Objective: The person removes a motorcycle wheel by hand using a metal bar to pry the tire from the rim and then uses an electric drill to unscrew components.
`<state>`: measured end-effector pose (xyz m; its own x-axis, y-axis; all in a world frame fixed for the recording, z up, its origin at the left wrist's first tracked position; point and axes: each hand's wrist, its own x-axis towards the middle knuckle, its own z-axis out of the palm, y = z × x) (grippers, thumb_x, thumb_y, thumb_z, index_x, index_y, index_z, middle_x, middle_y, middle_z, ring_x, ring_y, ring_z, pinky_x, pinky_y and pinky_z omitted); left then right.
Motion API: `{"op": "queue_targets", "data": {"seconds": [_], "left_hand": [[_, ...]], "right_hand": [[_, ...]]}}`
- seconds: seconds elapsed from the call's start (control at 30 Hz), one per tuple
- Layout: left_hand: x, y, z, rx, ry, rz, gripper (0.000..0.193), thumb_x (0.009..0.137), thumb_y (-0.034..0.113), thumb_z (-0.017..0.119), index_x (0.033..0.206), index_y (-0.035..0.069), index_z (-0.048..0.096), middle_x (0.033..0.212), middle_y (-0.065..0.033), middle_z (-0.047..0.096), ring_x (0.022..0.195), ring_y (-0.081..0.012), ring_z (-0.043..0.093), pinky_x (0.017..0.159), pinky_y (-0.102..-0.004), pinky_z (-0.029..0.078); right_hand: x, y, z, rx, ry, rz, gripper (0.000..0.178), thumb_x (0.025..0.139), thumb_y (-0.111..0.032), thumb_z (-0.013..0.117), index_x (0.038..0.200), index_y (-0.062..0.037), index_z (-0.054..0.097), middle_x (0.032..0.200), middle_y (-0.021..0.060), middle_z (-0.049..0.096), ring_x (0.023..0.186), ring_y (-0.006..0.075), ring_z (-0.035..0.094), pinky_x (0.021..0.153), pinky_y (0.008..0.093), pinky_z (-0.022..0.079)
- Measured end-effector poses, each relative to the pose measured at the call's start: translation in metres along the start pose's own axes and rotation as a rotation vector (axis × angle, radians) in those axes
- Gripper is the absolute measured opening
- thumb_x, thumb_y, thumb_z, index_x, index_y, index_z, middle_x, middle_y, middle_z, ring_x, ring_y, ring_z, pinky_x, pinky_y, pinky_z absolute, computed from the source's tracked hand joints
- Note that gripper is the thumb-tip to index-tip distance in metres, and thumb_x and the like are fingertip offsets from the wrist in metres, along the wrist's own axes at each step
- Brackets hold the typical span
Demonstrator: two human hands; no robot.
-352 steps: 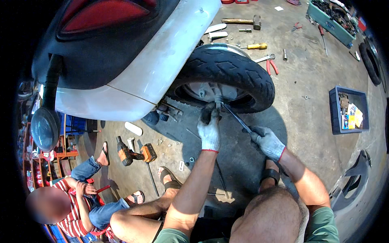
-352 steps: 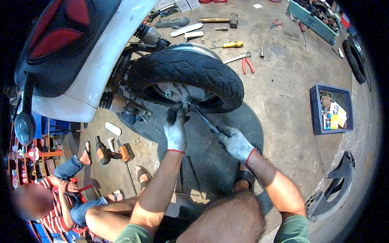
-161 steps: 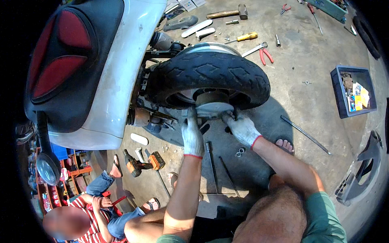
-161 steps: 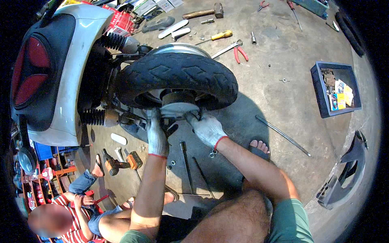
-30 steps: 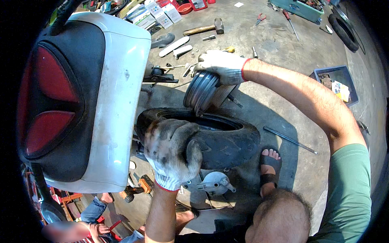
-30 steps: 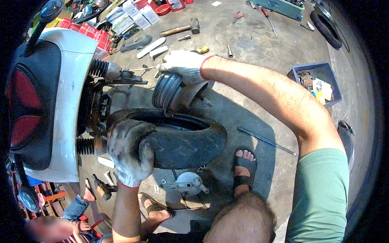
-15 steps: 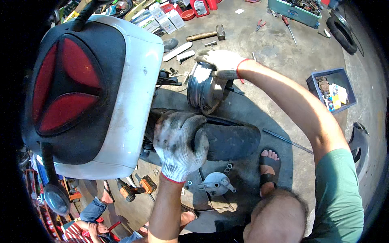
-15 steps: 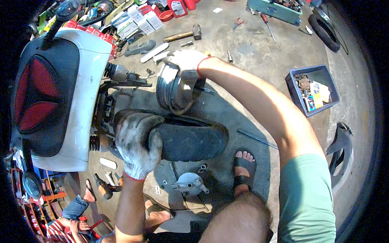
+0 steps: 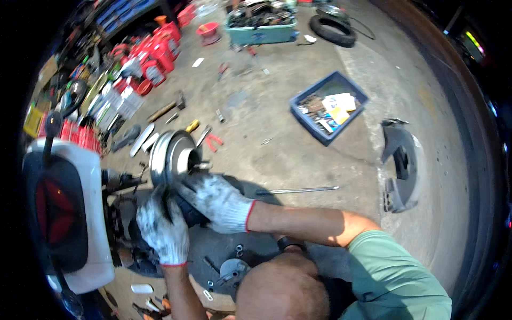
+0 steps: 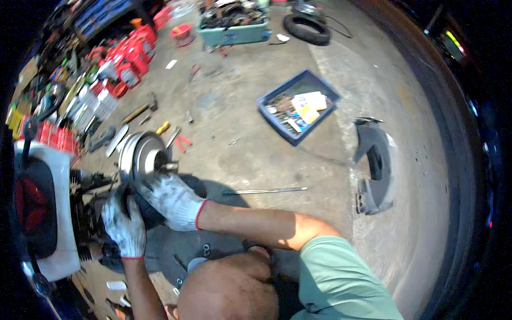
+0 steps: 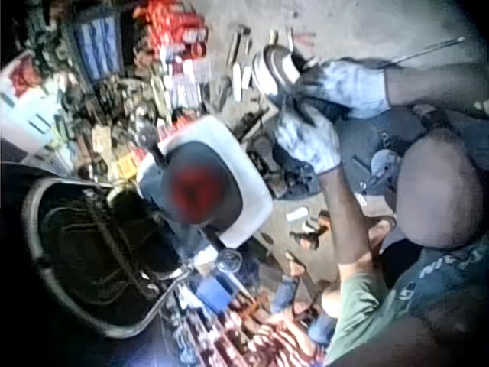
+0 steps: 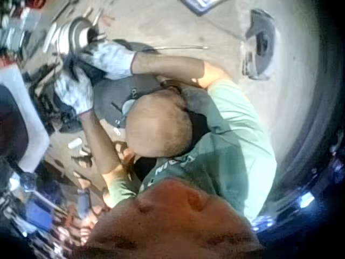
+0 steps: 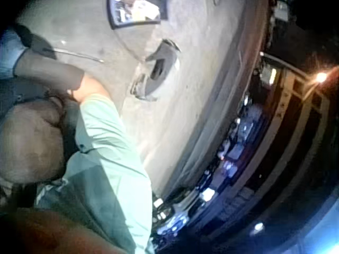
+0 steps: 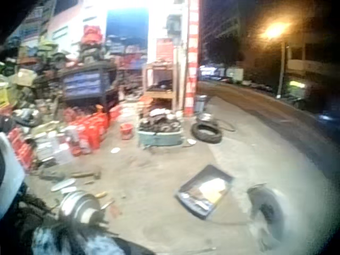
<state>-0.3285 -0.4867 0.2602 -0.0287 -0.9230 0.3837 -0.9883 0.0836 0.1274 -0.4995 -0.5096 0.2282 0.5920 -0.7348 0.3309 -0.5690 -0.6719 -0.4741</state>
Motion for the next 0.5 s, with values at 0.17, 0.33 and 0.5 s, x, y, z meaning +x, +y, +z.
{"op": "queue_targets", "data": {"seconds": [0.17,0.33,0.5], "left_hand": [[-0.012,0.017,-0.048,-0.115,-0.349,0.224,0.087,0.062,0.019,0.081,0.137,0.006,0.041,0.137,-0.0174,0.044,0.129,-0.0348,0.038,0.110,-0.0449,0.029],[-0.036,-0.002,-0.056,0.016,-0.469,0.186,0.101,0.047,0.021,0.087,0.135,0.007,0.041,0.131,-0.0184,0.045,0.125,-0.0377,0.038,0.107,-0.0483,0.031],[-0.041,0.005,-0.067,-0.088,-0.379,0.284,0.088,0.046,0.020,0.086,0.125,0.006,0.051,0.119,-0.0174,0.053,0.114,-0.0365,0.048,0.100,-0.0462,0.038]], "right_hand": [[-0.038,0.018,-0.011,0.050,-0.079,0.060,0.079,0.062,-0.019,0.067,0.133,0.0050,0.040,0.125,0.0252,0.046,0.113,0.0379,0.049,0.096,0.0440,0.040],[-0.080,0.035,-0.001,0.178,-0.053,0.077,0.082,0.060,-0.022,0.068,0.132,0.0052,0.040,0.124,0.0257,0.050,0.114,0.0378,0.049,0.098,0.0441,0.039],[-0.098,0.019,-0.018,0.112,0.083,0.070,0.078,0.063,-0.026,0.071,0.131,0.0036,0.044,0.127,0.0246,0.051,0.116,0.0387,0.050,0.100,0.0435,0.038]]}}
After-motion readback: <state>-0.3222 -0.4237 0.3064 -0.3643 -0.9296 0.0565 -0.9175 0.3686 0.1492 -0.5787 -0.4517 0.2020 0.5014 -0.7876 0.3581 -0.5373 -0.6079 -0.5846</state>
